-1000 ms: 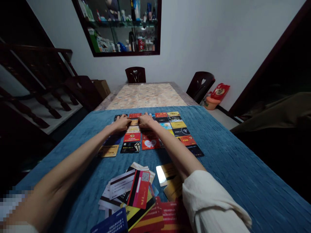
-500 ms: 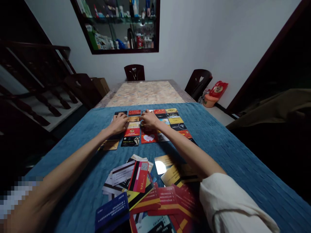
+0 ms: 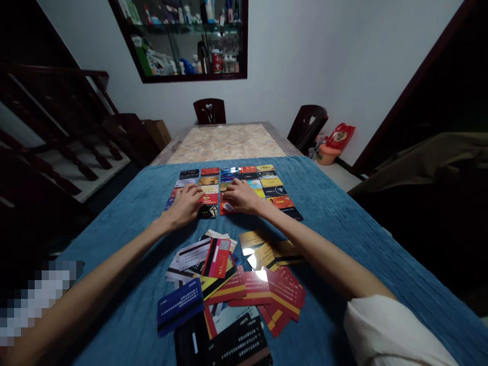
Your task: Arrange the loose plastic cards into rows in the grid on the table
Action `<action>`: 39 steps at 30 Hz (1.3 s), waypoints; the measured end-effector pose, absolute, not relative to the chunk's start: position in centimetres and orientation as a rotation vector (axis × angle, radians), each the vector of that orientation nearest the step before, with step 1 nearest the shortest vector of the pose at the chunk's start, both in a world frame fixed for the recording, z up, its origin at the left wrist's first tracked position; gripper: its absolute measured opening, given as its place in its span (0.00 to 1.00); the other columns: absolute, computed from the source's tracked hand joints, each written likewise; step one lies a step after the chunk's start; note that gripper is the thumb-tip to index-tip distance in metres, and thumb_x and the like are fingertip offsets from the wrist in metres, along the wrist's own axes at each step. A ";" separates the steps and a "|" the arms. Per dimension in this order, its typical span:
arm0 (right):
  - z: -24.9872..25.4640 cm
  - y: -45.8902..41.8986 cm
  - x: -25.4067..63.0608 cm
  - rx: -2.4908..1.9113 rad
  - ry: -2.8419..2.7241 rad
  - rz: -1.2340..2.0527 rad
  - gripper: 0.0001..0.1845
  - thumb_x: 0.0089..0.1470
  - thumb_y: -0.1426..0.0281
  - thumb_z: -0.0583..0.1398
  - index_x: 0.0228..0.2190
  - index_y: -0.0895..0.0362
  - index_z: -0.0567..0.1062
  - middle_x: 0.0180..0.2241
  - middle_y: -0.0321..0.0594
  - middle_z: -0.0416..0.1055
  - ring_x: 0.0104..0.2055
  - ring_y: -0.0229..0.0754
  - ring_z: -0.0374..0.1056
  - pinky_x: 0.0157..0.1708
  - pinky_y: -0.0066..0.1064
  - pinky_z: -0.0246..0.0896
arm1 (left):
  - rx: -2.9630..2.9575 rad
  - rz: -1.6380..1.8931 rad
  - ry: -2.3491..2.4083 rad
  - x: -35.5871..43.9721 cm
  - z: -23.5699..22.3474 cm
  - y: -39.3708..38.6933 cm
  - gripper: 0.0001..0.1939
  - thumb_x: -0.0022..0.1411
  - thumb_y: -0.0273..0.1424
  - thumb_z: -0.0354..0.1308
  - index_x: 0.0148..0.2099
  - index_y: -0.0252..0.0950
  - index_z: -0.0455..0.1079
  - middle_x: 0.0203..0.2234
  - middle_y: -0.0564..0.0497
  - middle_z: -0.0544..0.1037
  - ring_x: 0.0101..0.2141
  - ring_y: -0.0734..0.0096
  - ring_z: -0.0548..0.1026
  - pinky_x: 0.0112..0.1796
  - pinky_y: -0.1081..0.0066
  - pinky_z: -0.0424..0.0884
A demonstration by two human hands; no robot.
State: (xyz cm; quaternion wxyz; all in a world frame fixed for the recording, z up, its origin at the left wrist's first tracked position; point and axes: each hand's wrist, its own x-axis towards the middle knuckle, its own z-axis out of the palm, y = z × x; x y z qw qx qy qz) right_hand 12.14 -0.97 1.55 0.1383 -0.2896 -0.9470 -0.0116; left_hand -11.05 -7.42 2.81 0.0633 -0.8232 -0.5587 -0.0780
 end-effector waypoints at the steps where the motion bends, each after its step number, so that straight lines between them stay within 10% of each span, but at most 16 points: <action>1: 1.4 -1.6 12.4 -0.813 -2.729 -0.024 0.13 0.64 0.68 0.55 0.43 0.55 0.80 0.42 0.47 0.75 0.48 0.49 0.59 0.44 0.38 0.48 | -2.498 -0.247 -1.670 -10.7 2.7 -8.0 0.18 0.64 0.24 0.50 0.54 0.36 0.69 0.56 0.39 0.71 0.60 0.48 0.58 0.56 0.48 0.58; 15: 0.7 -10.2 13.9 -0.391 -2.755 0.321 0.11 0.61 0.72 0.58 0.43 0.55 0.78 0.45 0.42 0.76 0.48 0.46 0.59 0.51 0.40 0.54 | -2.661 -0.366 -1.518 -8.1 1.4 -13.6 0.11 0.65 0.25 0.52 0.47 0.37 0.72 0.49 0.41 0.75 0.57 0.52 0.62 0.54 0.50 0.62; 24: 0.9 -12.4 13.6 -0.411 -2.929 0.400 0.26 0.52 0.78 0.58 0.52 0.52 0.75 0.57 0.43 0.71 0.57 0.53 0.56 0.52 0.48 0.52 | -2.693 -0.355 -1.486 -8.0 1.0 -15.8 0.10 0.64 0.23 0.51 0.41 0.35 0.73 0.42 0.42 0.76 0.55 0.53 0.64 0.53 0.51 0.62; 39: 0.4 -12.5 14.6 -0.558 -2.891 0.192 0.16 0.65 0.66 0.55 0.50 0.54 0.75 0.52 0.47 0.72 0.51 0.50 0.60 0.48 0.44 0.57 | -2.812 -0.231 -1.449 -6.7 1.9 -18.9 0.10 0.67 0.31 0.51 0.43 0.36 0.72 0.40 0.44 0.78 0.41 0.60 0.73 0.42 0.61 0.67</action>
